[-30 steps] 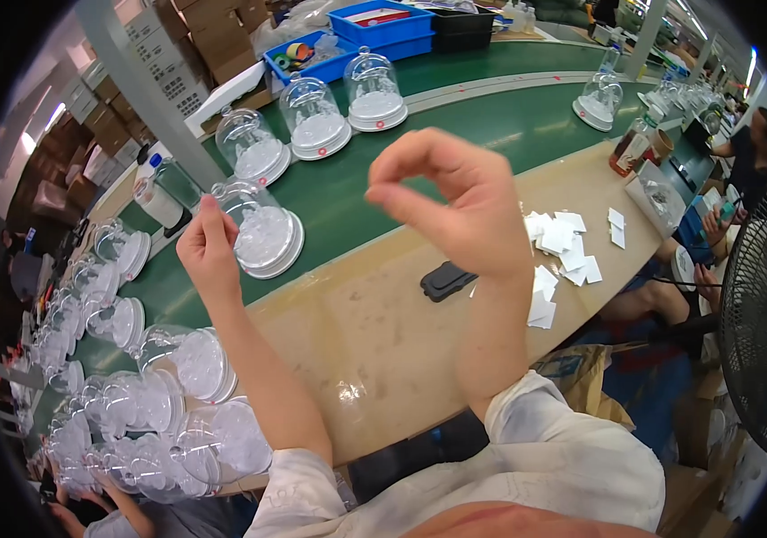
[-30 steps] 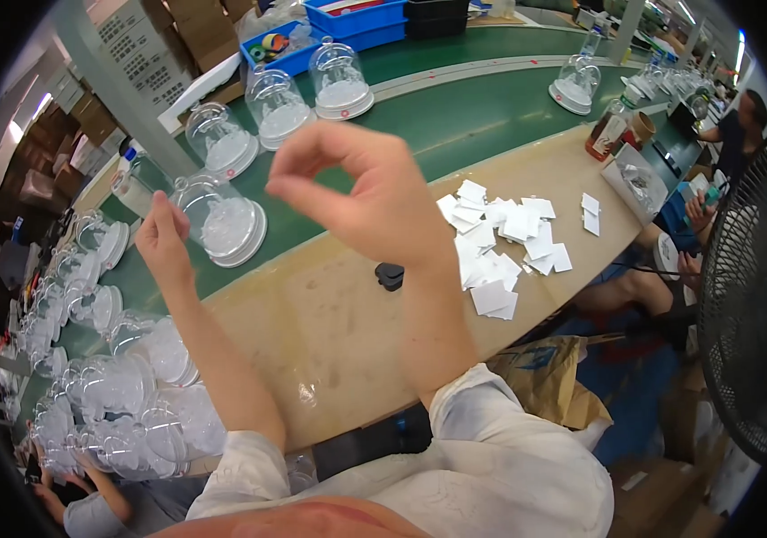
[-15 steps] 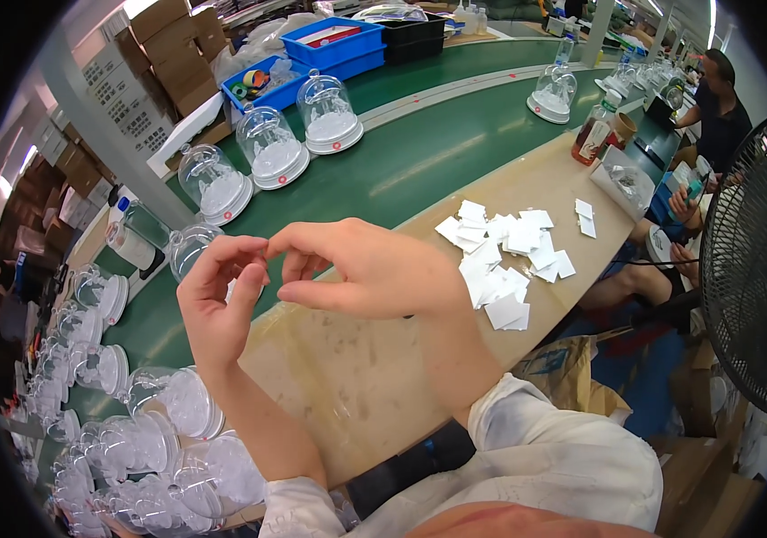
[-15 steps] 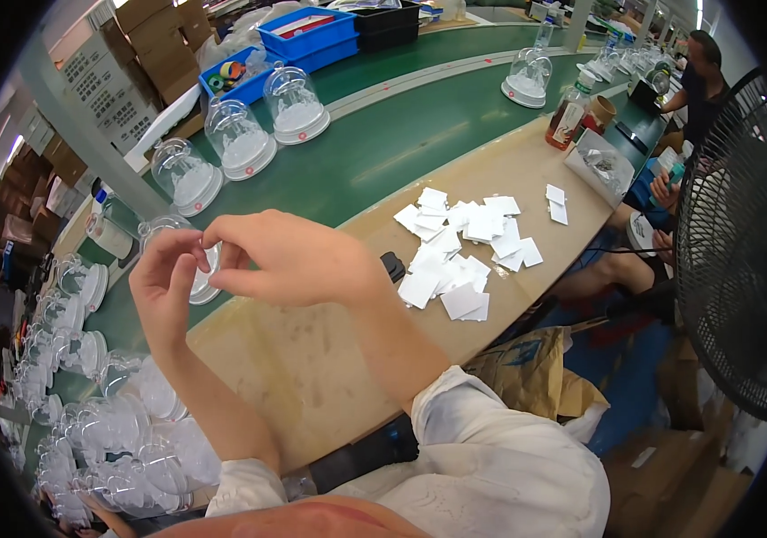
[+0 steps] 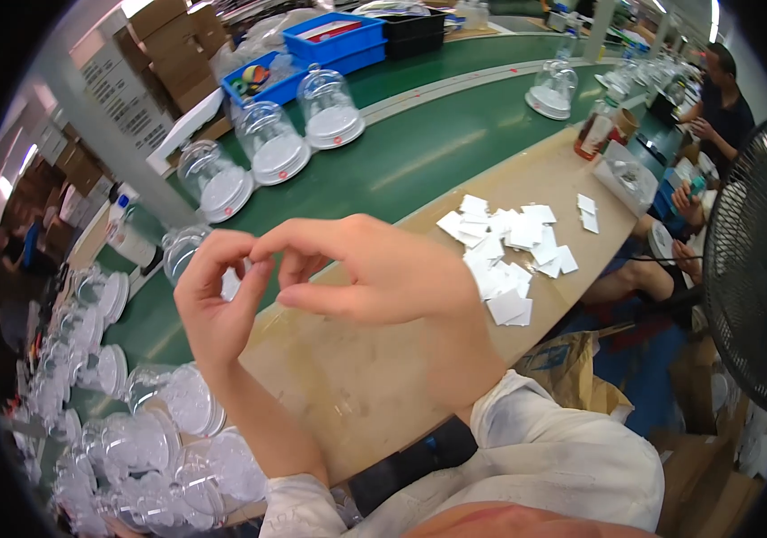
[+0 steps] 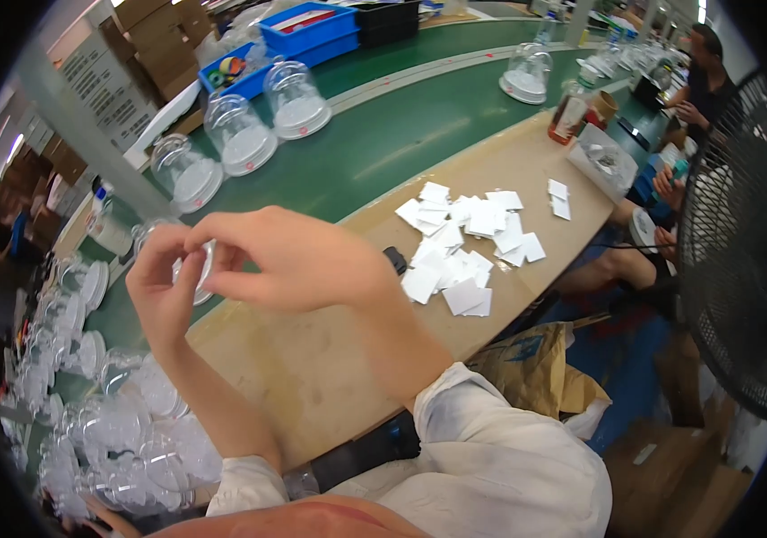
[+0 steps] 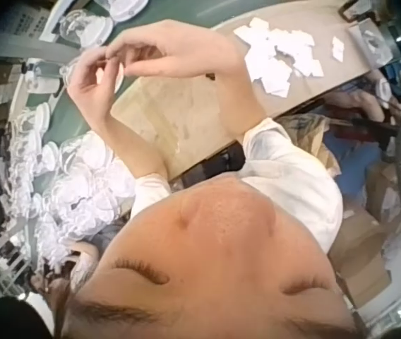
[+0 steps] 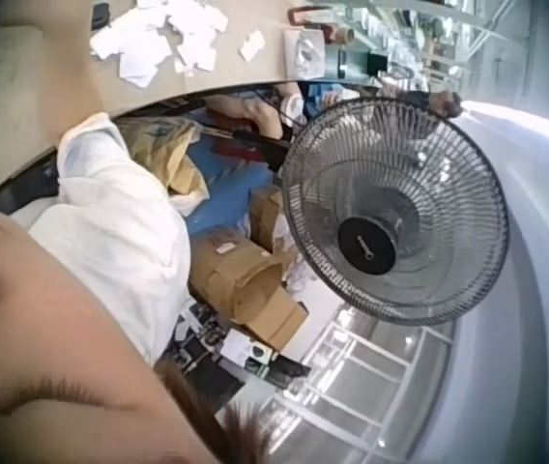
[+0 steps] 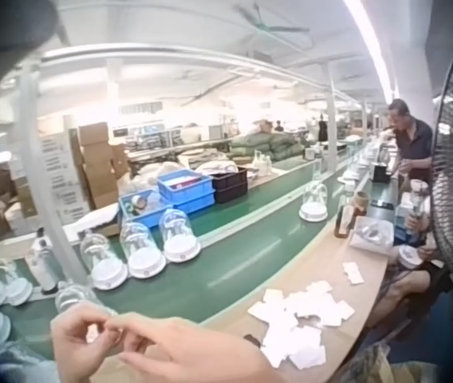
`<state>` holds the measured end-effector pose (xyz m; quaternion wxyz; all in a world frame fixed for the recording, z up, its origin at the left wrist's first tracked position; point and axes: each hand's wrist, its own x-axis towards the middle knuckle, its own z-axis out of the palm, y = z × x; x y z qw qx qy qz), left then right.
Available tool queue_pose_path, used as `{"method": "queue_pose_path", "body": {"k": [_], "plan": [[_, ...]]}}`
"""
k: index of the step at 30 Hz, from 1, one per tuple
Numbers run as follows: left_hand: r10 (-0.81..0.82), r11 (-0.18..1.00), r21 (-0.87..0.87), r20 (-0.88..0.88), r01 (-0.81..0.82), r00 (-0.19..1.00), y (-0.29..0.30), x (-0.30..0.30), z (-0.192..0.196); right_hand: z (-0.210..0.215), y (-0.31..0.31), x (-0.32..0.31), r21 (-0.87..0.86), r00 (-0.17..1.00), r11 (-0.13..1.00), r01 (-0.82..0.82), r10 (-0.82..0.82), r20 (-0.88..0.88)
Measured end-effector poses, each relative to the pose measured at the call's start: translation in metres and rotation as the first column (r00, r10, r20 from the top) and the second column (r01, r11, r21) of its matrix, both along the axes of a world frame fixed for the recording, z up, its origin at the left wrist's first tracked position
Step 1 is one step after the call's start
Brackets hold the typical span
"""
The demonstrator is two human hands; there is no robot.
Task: Assembling decorative light fixtures by attaching battery covers and testing the LED lights on a production line.
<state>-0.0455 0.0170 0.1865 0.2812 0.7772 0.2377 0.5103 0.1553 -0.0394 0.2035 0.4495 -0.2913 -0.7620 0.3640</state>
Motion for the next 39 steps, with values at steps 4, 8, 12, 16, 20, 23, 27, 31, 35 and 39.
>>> {"method": "queue_pose_path", "body": {"k": [4, 8, 12, 16, 20, 23, 27, 31, 35, 39], "plan": [[0.043, 0.995, 0.095, -0.103, -0.033, 0.994, -0.003, -0.008, 0.008, 0.013, -0.005, -0.003, -0.121, 0.999, 0.993, -0.017, 0.022, 0.039], [-0.087, 0.995, 0.049, 0.008, 0.087, 0.996, 0.001, 0.007, -0.002, 0.012, -0.012, 0.003, -0.101, 0.999, 0.995, 0.020, -0.016, 0.038], [-0.045, 0.996, 0.082, 0.064, 0.040, 0.997, -0.009, -0.006, 0.002, 0.015, -0.019, -0.015, -0.160, 1.000, 0.987, 0.007, -0.004, 0.019], [-0.007, 0.992, 0.125, 0.127, -0.009, 0.992, -0.008, -0.009, 0.000, 0.014, -0.026, -0.029, -0.183, 0.997, 0.980, -0.075, 0.068, -0.041], [0.002, 0.995, 0.095, 0.173, -0.019, 0.985, -0.011, -0.006, 0.004, 0.013, -0.026, -0.038, -0.158, 0.997, 0.985, -0.072, 0.067, -0.042], [-0.004, 0.996, 0.084, 0.251, -0.018, 0.968, -0.011, -0.005, 0.004, 0.011, -0.026, -0.044, -0.150, 0.996, 0.985, -0.089, 0.085, -0.028], [-0.014, 0.999, 0.052, 0.307, -0.002, 0.952, -0.004, -0.006, -0.005, 0.004, -0.024, -0.055, -0.133, 0.996, 0.988, -0.082, 0.084, 0.007], [-0.020, 0.999, 0.046, 0.301, 0.007, 0.954, -0.002, -0.007, -0.005, 0.006, -0.024, -0.057, -0.149, 0.997, 0.986, -0.079, 0.077, -0.021], [-0.002, 0.998, 0.063, 0.330, -0.020, 0.944, -0.006, -0.004, -0.002, 0.013, -0.023, -0.050, -0.139, 0.996, 0.987, -0.086, 0.085, -0.017], [-0.071, 0.992, 0.121, 0.342, 0.031, 0.937, -0.005, -0.002, -0.001, 0.014, -0.028, -0.047, -0.191, 0.992, 0.976, -0.108, 0.092, -0.089]]}}
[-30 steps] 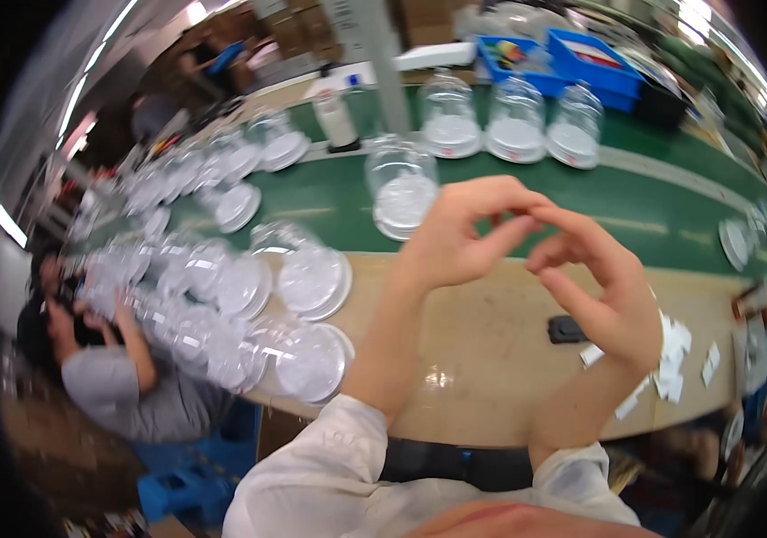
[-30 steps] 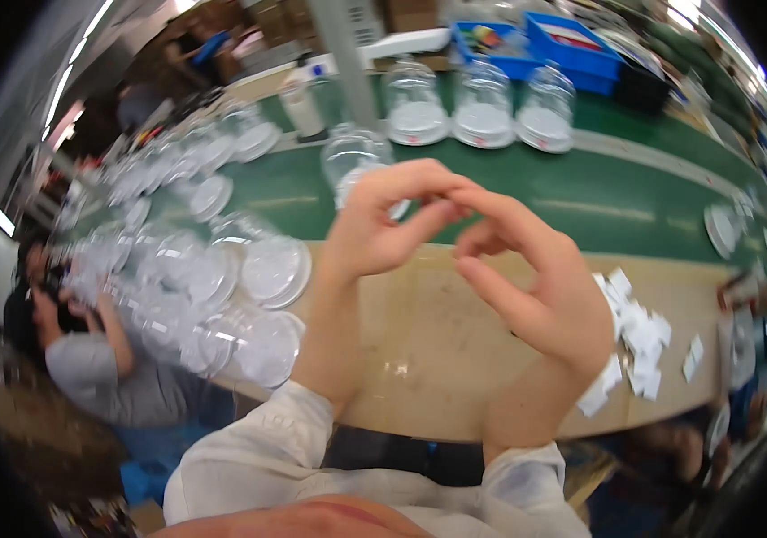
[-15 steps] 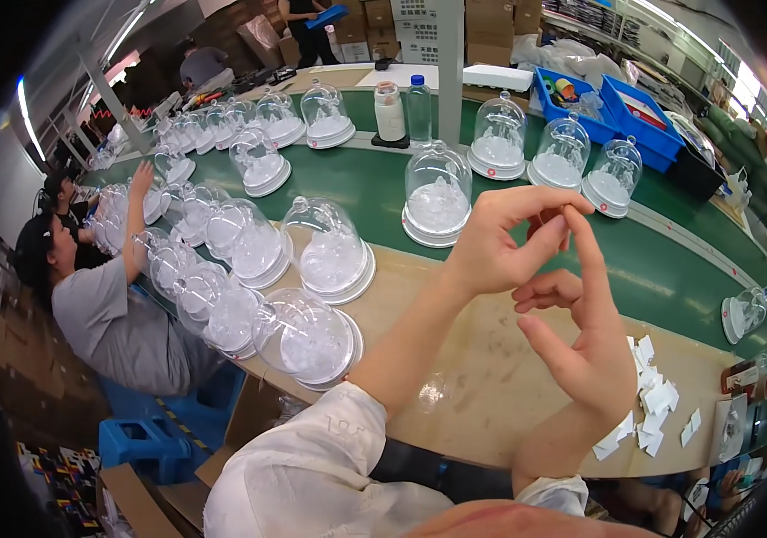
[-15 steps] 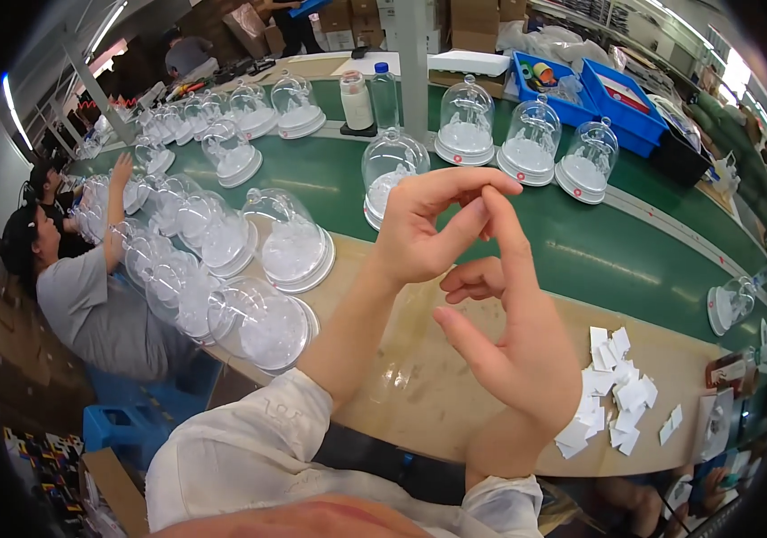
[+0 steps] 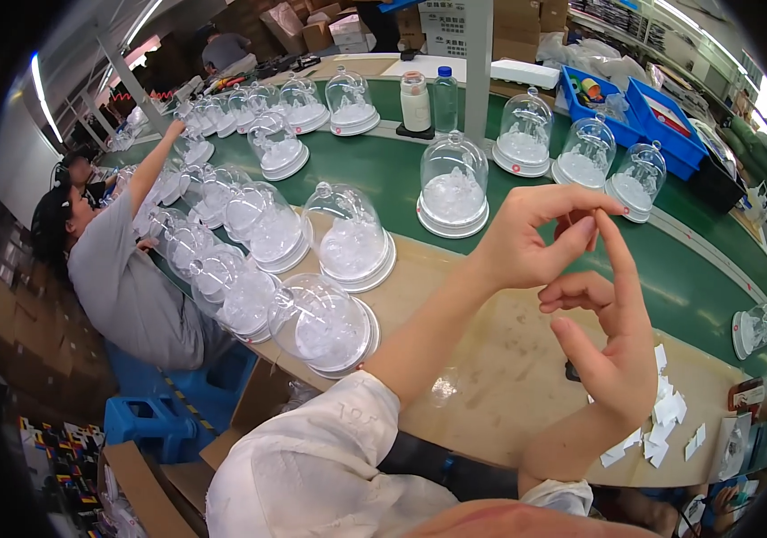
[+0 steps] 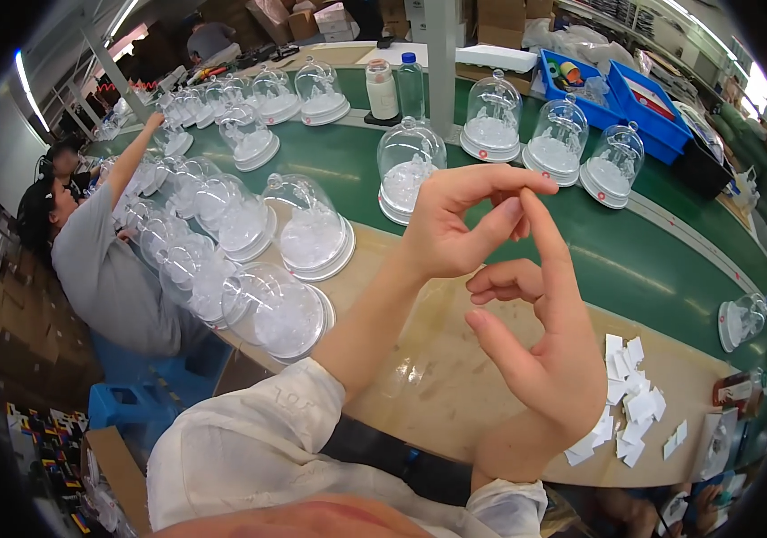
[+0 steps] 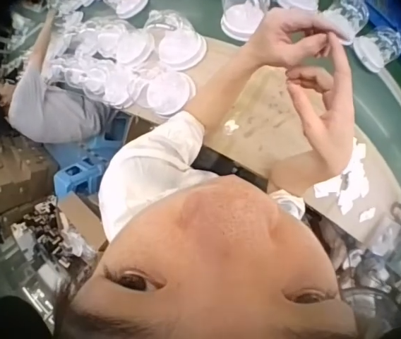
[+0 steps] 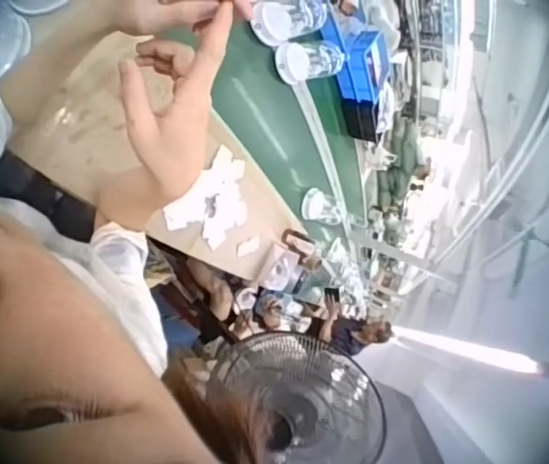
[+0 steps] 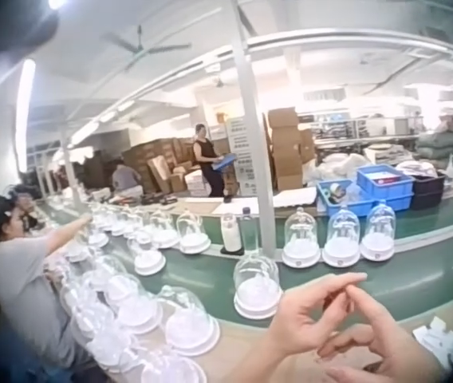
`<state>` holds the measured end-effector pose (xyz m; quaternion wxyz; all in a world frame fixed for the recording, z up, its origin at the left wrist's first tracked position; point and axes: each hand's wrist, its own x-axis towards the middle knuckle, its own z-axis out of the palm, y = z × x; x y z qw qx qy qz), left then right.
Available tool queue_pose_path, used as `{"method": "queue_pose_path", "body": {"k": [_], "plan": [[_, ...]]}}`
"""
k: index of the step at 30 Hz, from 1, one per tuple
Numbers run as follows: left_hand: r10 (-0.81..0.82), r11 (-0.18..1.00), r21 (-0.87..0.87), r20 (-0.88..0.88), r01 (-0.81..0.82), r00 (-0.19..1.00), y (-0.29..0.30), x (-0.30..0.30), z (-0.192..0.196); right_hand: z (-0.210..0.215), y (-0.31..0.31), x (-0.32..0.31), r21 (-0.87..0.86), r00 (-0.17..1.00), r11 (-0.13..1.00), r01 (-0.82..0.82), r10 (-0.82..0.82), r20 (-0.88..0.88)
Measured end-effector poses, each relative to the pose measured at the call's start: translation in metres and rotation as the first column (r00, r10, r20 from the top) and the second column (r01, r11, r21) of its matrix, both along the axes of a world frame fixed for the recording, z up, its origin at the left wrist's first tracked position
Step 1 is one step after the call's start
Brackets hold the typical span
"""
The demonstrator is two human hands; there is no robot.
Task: Assembling decorative light fixtures by attaching battery covers and testing the LED lights on a production line.
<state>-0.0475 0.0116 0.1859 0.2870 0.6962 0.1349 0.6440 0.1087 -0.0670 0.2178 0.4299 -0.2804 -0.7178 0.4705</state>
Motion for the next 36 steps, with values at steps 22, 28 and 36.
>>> {"method": "queue_pose_path", "body": {"k": [22, 28, 36], "plan": [[0.031, 0.998, 0.049, -0.054, -0.028, 0.998, -0.001, 0.001, 0.001, -0.004, 0.005, 0.011, 0.108, 0.998, 0.993, 0.055, -0.059, 0.035], [0.033, 0.998, 0.049, -0.034, -0.031, 0.999, -0.006, -0.002, 0.006, -0.005, 0.004, 0.013, 0.094, 1.000, 0.996, 0.005, -0.008, 0.027], [0.074, 0.992, -0.092, -0.140, -0.087, 0.987, -0.002, 0.006, 0.003, -0.014, -0.003, 0.014, 0.042, 0.983, 0.985, 0.169, -0.172, 0.066]]}}
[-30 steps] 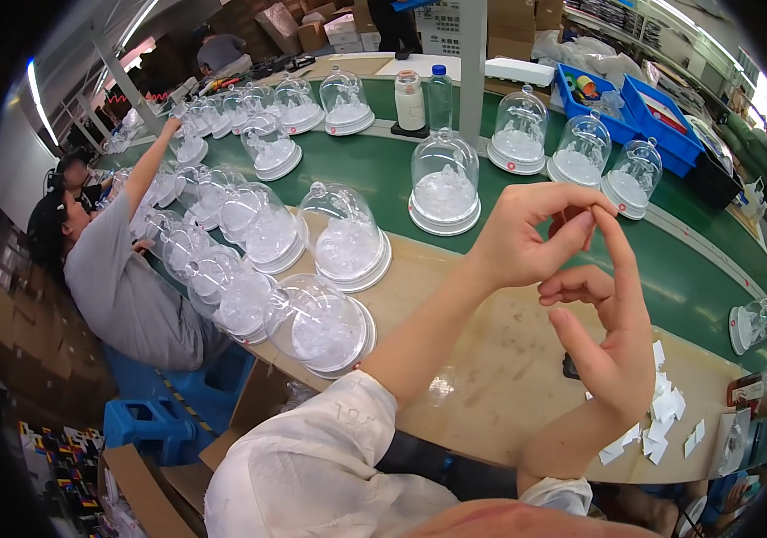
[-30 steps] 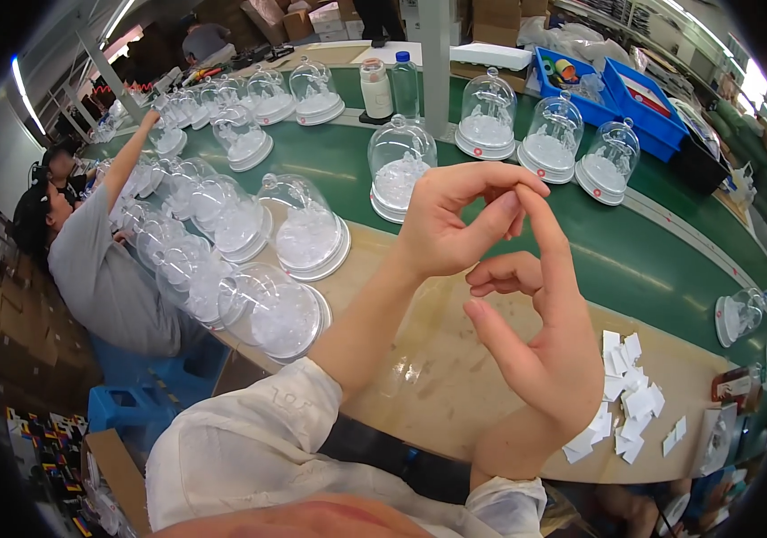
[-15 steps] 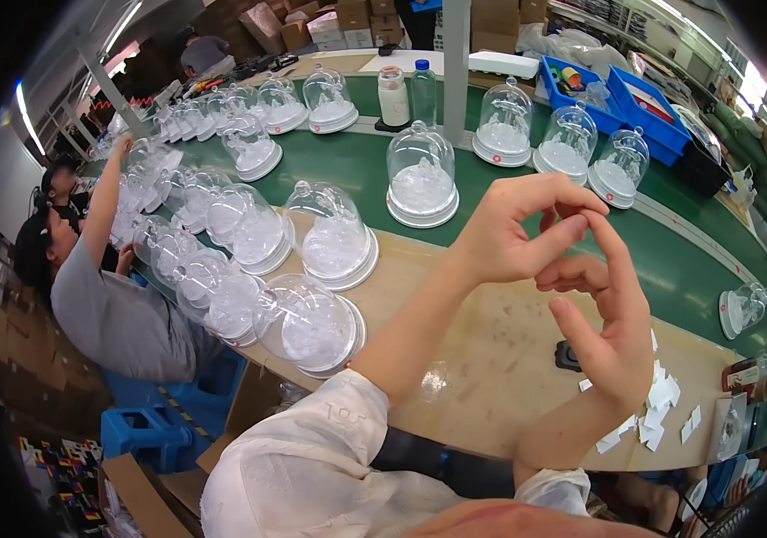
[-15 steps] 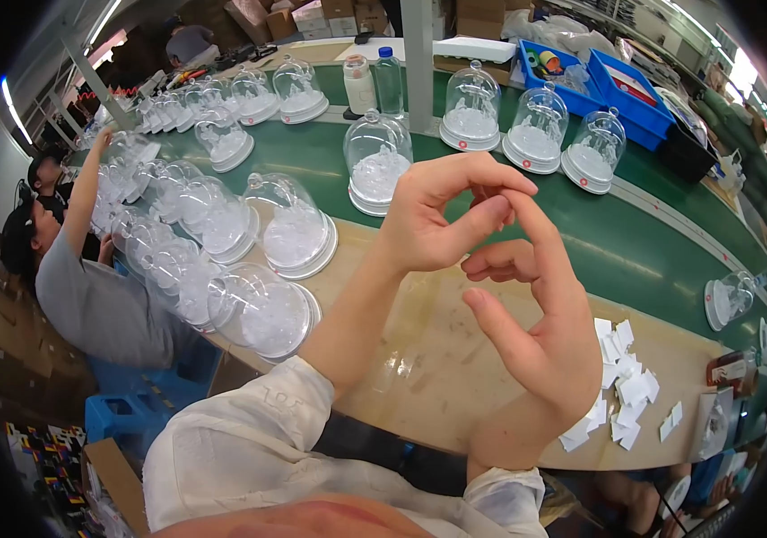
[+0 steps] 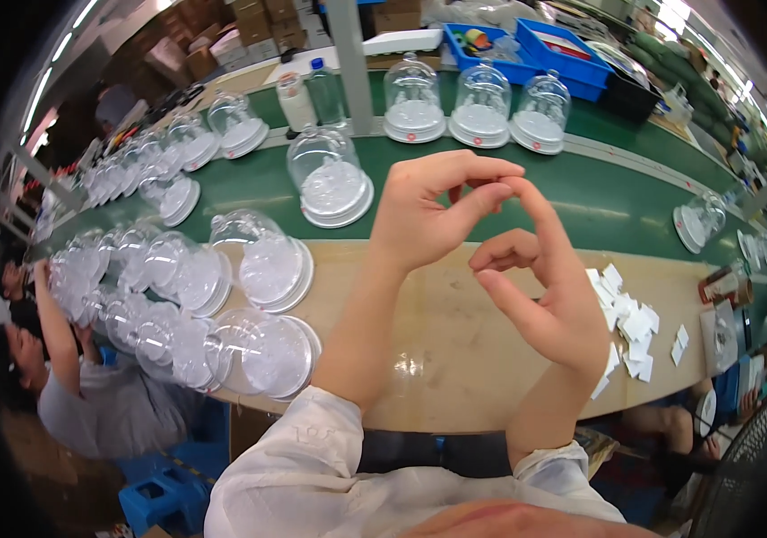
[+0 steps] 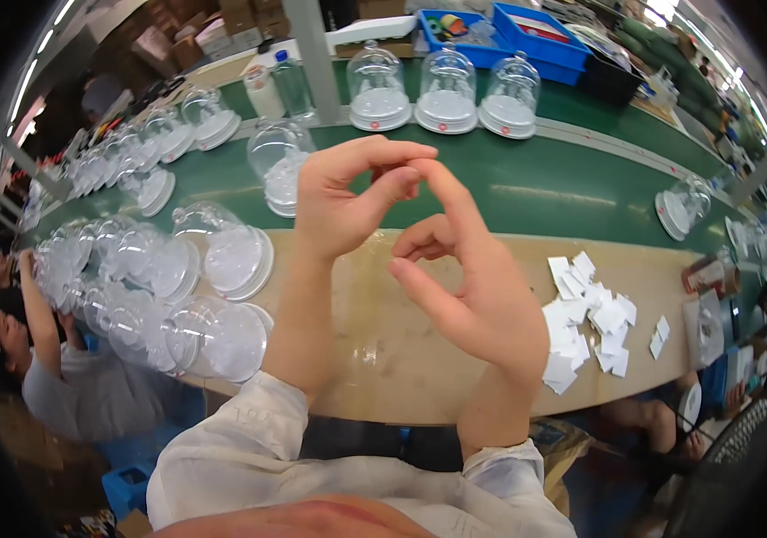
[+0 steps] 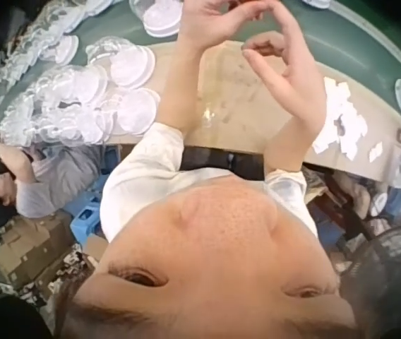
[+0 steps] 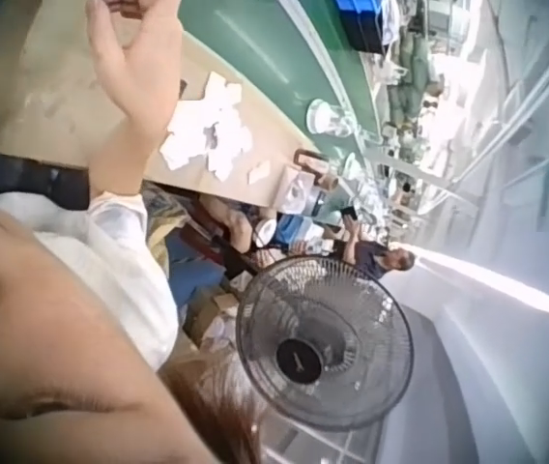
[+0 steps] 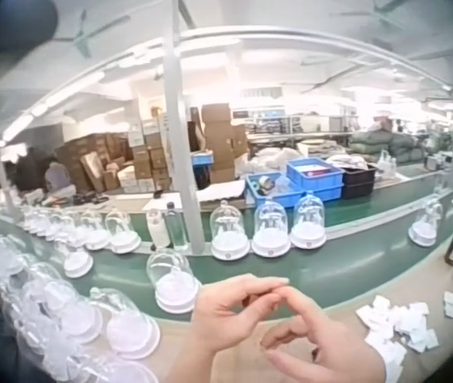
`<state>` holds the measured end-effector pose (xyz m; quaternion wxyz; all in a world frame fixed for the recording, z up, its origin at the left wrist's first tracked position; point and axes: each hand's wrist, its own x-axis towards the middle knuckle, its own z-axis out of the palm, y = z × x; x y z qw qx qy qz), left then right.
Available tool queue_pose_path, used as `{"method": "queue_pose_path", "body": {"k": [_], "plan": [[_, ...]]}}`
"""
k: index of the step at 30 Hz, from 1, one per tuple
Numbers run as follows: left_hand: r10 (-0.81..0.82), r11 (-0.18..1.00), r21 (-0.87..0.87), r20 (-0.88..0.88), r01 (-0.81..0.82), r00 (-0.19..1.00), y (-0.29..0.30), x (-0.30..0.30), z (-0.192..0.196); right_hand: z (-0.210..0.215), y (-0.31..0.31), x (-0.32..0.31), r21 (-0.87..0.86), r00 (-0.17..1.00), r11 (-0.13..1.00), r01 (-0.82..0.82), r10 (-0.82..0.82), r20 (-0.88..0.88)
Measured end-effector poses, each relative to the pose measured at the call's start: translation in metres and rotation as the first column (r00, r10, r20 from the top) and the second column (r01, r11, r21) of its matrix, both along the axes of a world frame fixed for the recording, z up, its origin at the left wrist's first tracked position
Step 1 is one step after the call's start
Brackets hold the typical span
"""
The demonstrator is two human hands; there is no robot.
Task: Assembling decorative light fixtures by attaching battery covers and testing the LED lights on a production line.
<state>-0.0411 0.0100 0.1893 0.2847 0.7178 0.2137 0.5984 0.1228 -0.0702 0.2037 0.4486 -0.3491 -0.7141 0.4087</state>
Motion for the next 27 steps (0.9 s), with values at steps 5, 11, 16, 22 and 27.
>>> {"method": "queue_pose_path", "body": {"k": [5, 11, 16, 22, 27], "plan": [[-0.007, 0.999, 0.051, -0.053, 0.010, 0.999, 0.001, 0.010, -0.008, -0.051, -0.012, 0.014, -0.059, 0.982, 0.997, 0.044, -0.054, -0.181], [-0.015, 0.996, -0.084, 0.214, 0.033, 0.977, -0.005, -0.003, -0.002, -0.142, -0.063, 0.081, -0.003, 0.801, 0.802, 0.597, -0.596, 0.058], [-0.005, 0.992, -0.124, 0.126, 0.021, 0.992, -0.008, -0.004, -0.003, -0.178, -0.110, 0.131, 0.186, 0.461, 0.491, 0.851, -0.869, 0.179], [-0.065, 0.994, -0.088, 0.090, 0.073, 0.994, -0.013, 0.018, -0.002, -0.212, -0.114, 0.153, 0.423, 0.151, 0.380, 0.823, -0.863, 0.482], [-0.079, 0.996, -0.048, 0.024, 0.080, 0.997, -0.017, 0.021, 0.000, -0.203, -0.109, 0.145, 0.410, 0.120, 0.369, 0.834, -0.848, 0.517]]}}
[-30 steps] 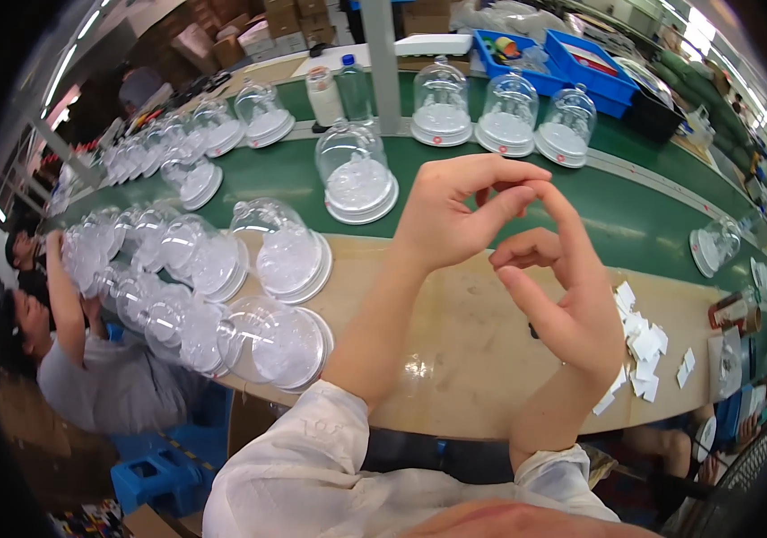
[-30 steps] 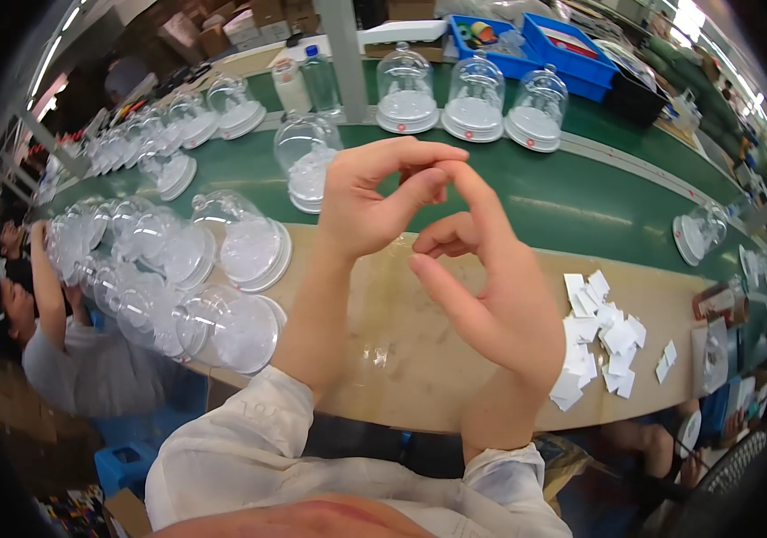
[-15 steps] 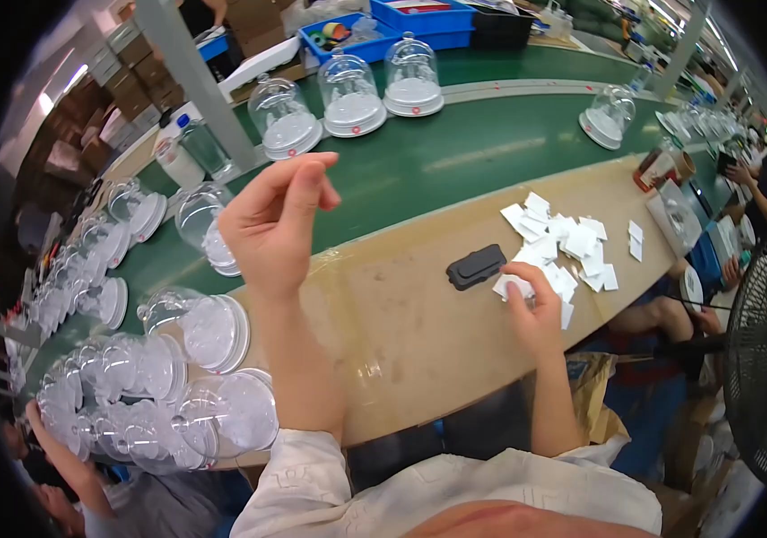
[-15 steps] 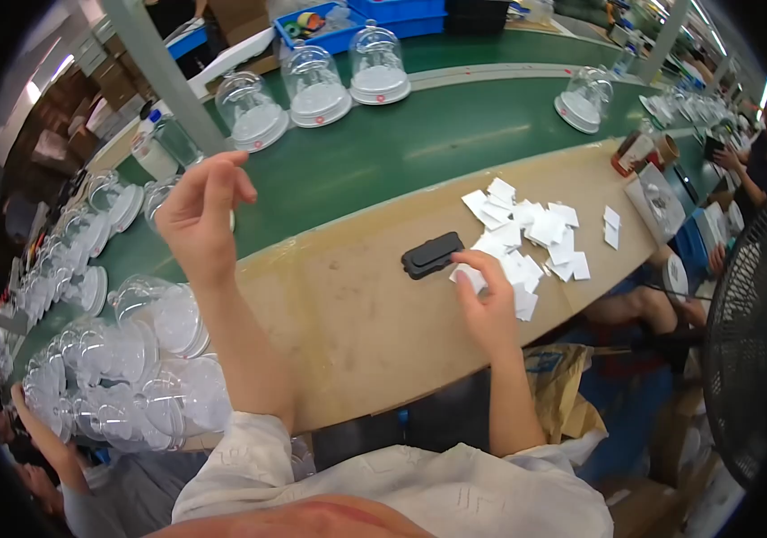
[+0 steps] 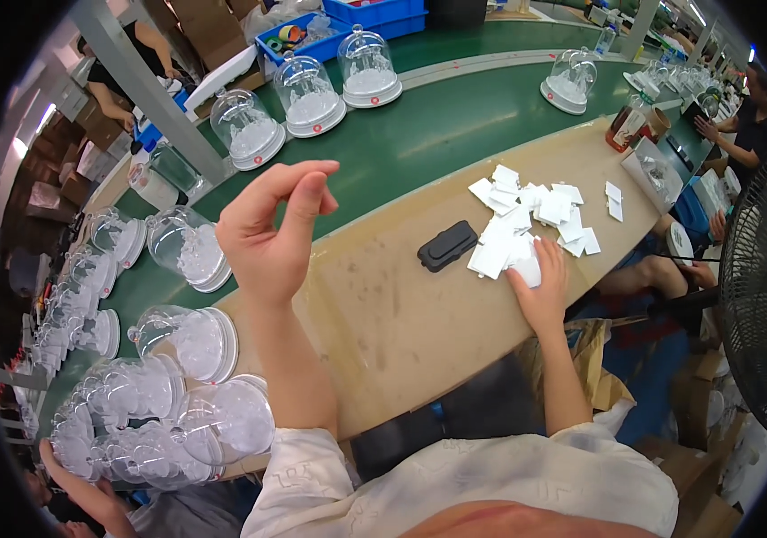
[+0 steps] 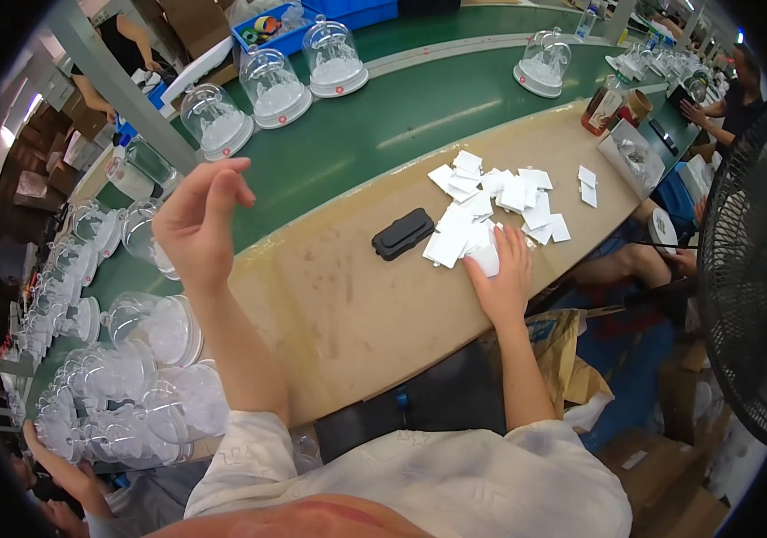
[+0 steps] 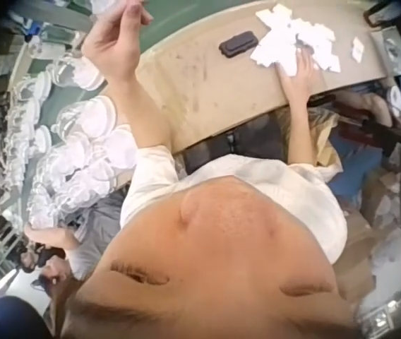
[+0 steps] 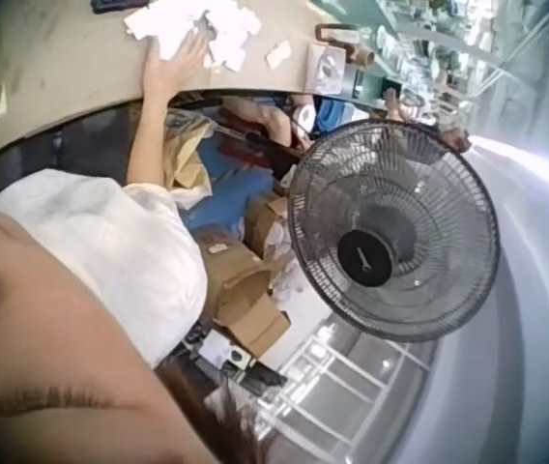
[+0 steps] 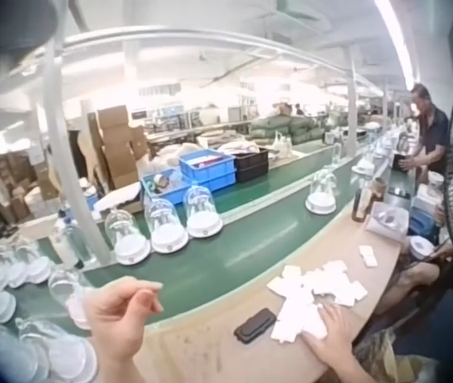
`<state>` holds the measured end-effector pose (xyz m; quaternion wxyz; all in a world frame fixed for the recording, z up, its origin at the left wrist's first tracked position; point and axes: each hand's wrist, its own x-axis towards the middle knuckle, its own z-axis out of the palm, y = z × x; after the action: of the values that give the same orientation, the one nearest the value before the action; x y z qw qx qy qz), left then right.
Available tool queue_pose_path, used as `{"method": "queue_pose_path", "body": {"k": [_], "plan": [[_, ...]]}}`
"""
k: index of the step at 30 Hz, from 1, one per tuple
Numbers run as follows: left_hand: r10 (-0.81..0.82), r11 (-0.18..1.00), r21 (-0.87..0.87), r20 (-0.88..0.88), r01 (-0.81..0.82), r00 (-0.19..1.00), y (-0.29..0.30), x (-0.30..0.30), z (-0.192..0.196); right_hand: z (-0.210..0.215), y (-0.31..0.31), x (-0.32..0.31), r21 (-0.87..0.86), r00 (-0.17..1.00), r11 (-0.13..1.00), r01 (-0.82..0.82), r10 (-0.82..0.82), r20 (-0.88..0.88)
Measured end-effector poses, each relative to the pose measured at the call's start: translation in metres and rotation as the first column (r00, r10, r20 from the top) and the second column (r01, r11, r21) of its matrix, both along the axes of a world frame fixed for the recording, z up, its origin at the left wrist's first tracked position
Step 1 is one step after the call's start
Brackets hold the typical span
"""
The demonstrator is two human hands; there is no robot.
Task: Assembling decorative light fixtures by attaching battery covers and testing the LED lights on a production line.
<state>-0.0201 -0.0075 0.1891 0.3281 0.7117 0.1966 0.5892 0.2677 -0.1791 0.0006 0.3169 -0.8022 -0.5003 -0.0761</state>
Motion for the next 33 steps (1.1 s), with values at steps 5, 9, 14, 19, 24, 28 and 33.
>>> {"method": "queue_pose_path", "body": {"k": [5, 9, 14, 19, 24, 28, 33], "plan": [[0.006, 1.000, 0.021, -0.018, -0.006, 1.000, -0.004, -0.004, 0.001, -0.003, -0.003, -0.003, 0.146, 0.960, 0.989, 0.019, 0.023, -0.279], [-0.018, 1.000, 0.011, -0.002, 0.018, 1.000, -0.007, 0.001, -0.001, -0.008, -0.006, 0.004, 0.225, 0.958, 0.974, -0.023, 0.085, -0.273], [-0.056, 0.996, 0.065, -0.088, 0.062, 0.995, -0.011, 0.007, 0.006, -0.007, -0.004, 0.003, 0.246, 0.967, 0.968, -0.053, 0.112, -0.229], [-0.146, 0.988, 0.022, -0.212, 0.154, 0.966, -0.012, 0.024, 0.000, 0.002, -0.006, -0.005, 0.266, 0.983, 0.959, -0.098, 0.135, -0.127], [-0.326, 0.928, -0.298, -0.355, 0.224, 0.876, 0.001, 0.068, -0.052, 0.003, -0.010, -0.002, 0.371, 0.972, 0.913, -0.172, 0.218, -0.085], [-0.440, 0.795, -0.548, -0.224, 0.261, 0.870, 0.014, 0.077, -0.123, -0.002, -0.012, -0.003, 0.452, 0.966, 0.881, -0.139, 0.221, -0.133], [-0.117, 0.839, -0.524, 0.090, 0.147, 0.989, 0.033, 0.048, -0.166, -0.011, -0.013, -0.003, 0.521, 0.955, 0.850, -0.078, 0.213, -0.205]]}}
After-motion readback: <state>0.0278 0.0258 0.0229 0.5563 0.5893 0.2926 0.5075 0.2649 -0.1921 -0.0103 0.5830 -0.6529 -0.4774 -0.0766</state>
